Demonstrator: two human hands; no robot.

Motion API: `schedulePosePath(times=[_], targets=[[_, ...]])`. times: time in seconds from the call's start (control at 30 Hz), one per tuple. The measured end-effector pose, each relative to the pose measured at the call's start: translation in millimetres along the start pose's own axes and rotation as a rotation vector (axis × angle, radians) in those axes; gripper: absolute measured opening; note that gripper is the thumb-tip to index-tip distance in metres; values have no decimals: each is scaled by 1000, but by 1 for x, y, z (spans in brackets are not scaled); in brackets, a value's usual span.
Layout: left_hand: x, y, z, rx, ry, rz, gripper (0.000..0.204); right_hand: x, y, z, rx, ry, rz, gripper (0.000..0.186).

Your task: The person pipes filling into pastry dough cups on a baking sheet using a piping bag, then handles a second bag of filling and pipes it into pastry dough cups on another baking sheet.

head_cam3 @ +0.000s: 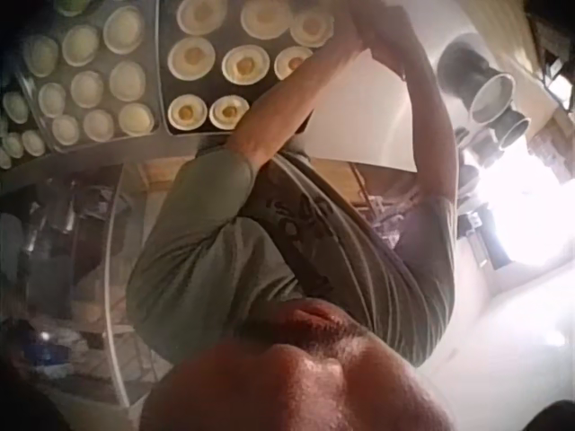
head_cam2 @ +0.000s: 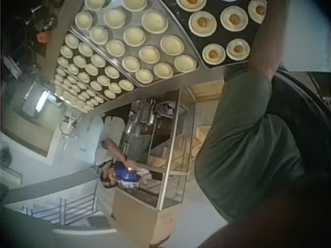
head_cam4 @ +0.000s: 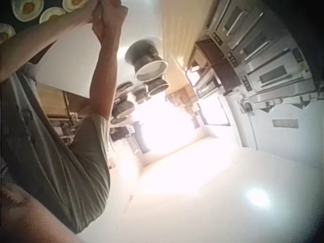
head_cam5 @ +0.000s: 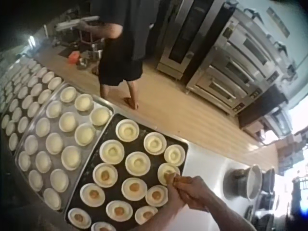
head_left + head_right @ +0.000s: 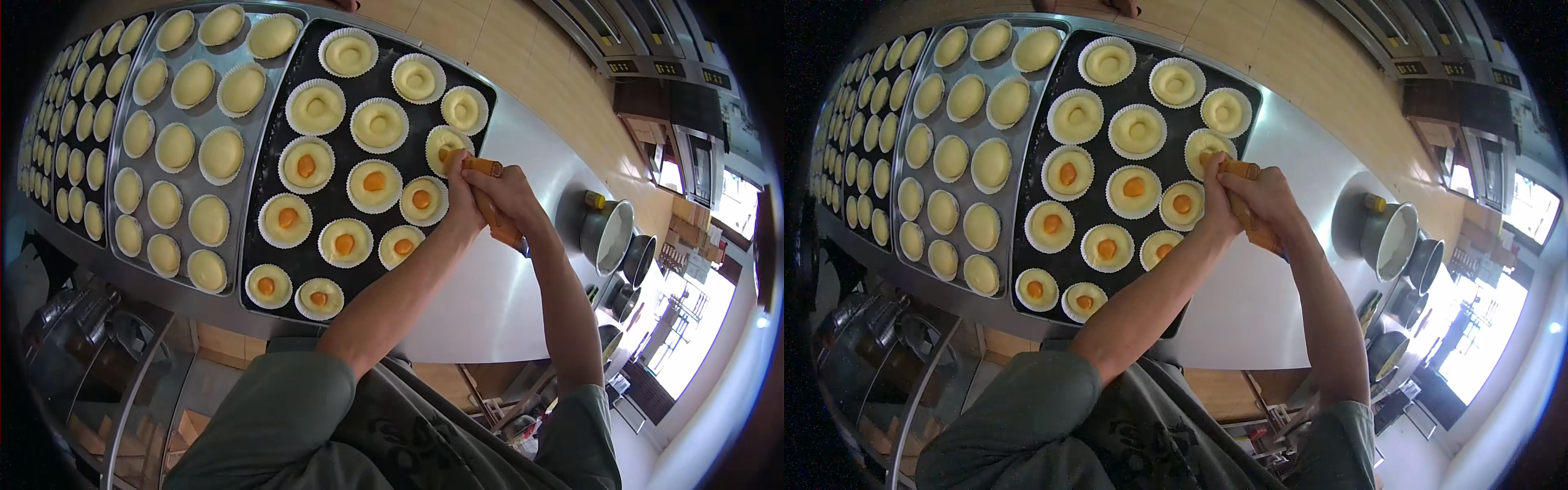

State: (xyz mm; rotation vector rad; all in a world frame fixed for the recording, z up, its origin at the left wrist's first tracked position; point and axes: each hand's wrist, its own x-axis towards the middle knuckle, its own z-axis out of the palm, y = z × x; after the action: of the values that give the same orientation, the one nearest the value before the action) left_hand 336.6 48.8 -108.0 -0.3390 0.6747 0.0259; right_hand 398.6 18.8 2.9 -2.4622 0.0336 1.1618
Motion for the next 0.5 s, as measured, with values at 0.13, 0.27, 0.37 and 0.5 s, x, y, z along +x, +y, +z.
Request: schedulePosePath(times=[0.13,0.27,0.37,0.5], targets=[[2,6,2,9,-3,6,50,7,0,5,-45,38,-16,61],[1,6,2,11,-12,-31,47,0,-4,3,-28,40,-33,62],[3,4,1,-4,-43,-28,46,-4,-6,1,0,48,-46,63],[-1,-9,12,-19,-82,19,49,-3,13,-8,16,29,-56,54]])
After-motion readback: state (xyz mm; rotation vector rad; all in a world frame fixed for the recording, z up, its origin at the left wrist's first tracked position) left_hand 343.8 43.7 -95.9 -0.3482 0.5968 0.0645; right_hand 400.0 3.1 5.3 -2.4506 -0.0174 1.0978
